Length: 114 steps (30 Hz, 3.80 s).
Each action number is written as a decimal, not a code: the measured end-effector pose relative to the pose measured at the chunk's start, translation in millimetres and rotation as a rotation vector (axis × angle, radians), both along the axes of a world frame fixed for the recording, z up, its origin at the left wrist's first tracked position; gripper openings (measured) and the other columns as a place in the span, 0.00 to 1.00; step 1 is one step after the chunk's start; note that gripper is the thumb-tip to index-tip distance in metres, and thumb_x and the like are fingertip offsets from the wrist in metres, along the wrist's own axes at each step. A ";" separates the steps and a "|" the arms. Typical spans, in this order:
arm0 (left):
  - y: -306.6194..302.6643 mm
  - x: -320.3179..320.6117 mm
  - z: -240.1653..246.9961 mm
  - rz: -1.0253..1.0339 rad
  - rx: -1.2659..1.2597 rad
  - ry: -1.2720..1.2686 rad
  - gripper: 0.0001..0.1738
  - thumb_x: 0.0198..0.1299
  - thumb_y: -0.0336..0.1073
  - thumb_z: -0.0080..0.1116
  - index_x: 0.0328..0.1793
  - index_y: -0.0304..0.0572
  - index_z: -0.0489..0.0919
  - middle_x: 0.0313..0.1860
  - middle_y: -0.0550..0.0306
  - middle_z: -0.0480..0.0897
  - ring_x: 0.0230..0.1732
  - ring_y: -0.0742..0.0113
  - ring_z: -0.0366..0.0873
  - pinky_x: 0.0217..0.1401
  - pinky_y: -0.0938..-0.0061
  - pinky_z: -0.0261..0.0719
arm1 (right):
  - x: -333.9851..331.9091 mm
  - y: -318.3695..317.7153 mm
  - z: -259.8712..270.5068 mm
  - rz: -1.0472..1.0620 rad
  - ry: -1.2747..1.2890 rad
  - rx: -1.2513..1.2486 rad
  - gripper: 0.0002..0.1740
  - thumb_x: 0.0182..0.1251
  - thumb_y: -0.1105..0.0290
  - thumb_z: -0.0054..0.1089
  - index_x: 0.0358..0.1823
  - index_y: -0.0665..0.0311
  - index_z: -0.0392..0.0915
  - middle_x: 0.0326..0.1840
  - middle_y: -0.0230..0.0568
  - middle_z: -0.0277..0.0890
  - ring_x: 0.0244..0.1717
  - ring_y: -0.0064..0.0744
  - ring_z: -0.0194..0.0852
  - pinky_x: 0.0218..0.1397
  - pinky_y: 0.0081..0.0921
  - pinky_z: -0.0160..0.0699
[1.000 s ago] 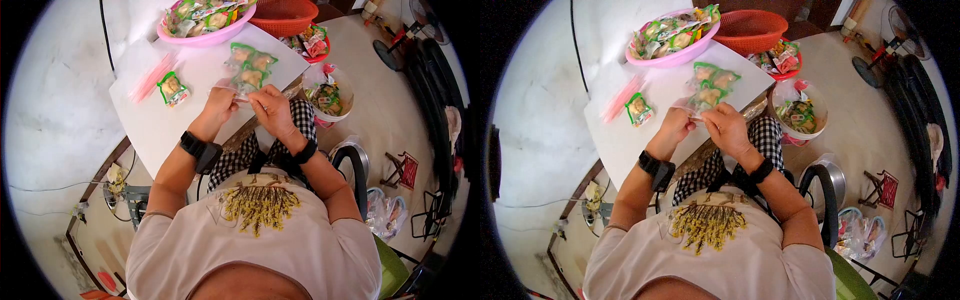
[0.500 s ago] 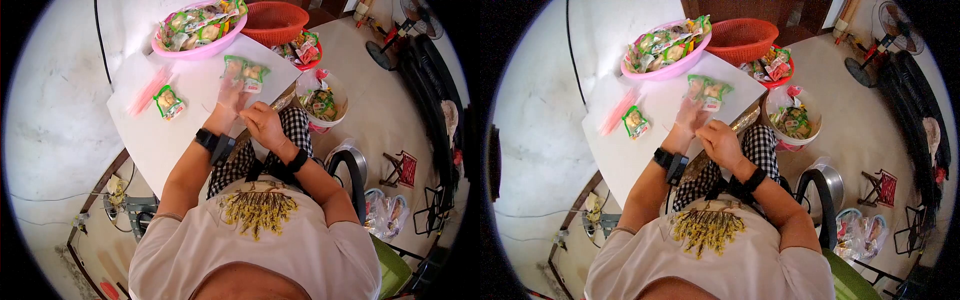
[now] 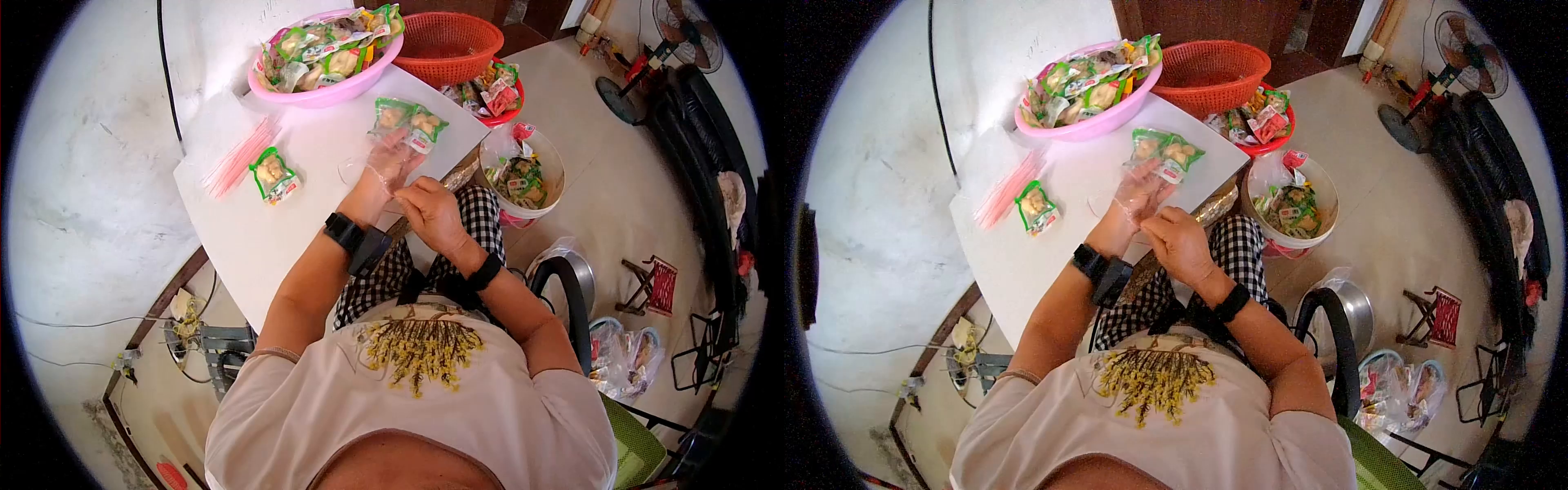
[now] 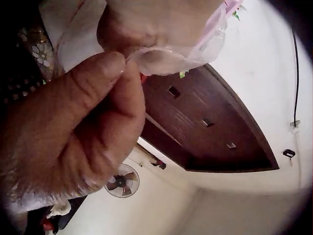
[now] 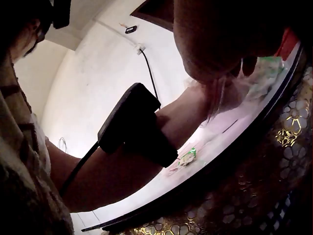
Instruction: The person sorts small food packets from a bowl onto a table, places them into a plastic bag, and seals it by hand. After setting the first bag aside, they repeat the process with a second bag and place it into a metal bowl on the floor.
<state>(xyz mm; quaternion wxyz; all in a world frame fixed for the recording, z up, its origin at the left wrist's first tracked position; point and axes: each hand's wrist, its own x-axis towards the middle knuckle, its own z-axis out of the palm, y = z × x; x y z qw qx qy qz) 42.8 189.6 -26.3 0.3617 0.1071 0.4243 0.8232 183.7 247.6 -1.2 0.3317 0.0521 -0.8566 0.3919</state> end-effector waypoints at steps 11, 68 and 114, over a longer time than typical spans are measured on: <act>-39.8 0.1 4.6 -0.326 -0.095 0.310 0.31 0.62 0.29 0.59 0.72 0.39 0.66 0.66 0.55 0.73 0.58 0.59 0.76 0.63 0.63 0.74 | -1.5 5.2 -6.6 -0.003 -0.023 -0.051 0.08 0.58 0.78 0.62 0.39 0.62 0.81 0.31 0.44 0.75 0.33 0.47 0.75 0.35 0.35 0.74; -60.9 -16.5 35.0 -0.111 -0.278 -0.057 0.16 0.64 0.24 0.49 0.58 0.37 0.74 0.33 0.58 0.78 0.25 0.76 0.68 0.20 0.84 0.64 | -14.9 4.4 17.3 0.008 0.061 -0.059 0.07 0.60 0.77 0.62 0.40 0.63 0.81 0.30 0.45 0.74 0.30 0.46 0.75 0.32 0.34 0.74; -27.2 -8.7 18.7 0.201 -0.261 0.034 0.15 0.61 0.20 0.52 0.55 0.30 0.75 0.41 0.56 0.80 0.36 0.72 0.77 0.35 0.83 0.77 | -8.4 -2.1 21.9 0.002 0.030 0.166 0.04 0.59 0.76 0.62 0.36 0.64 0.79 0.29 0.43 0.72 0.31 0.46 0.73 0.32 0.38 0.72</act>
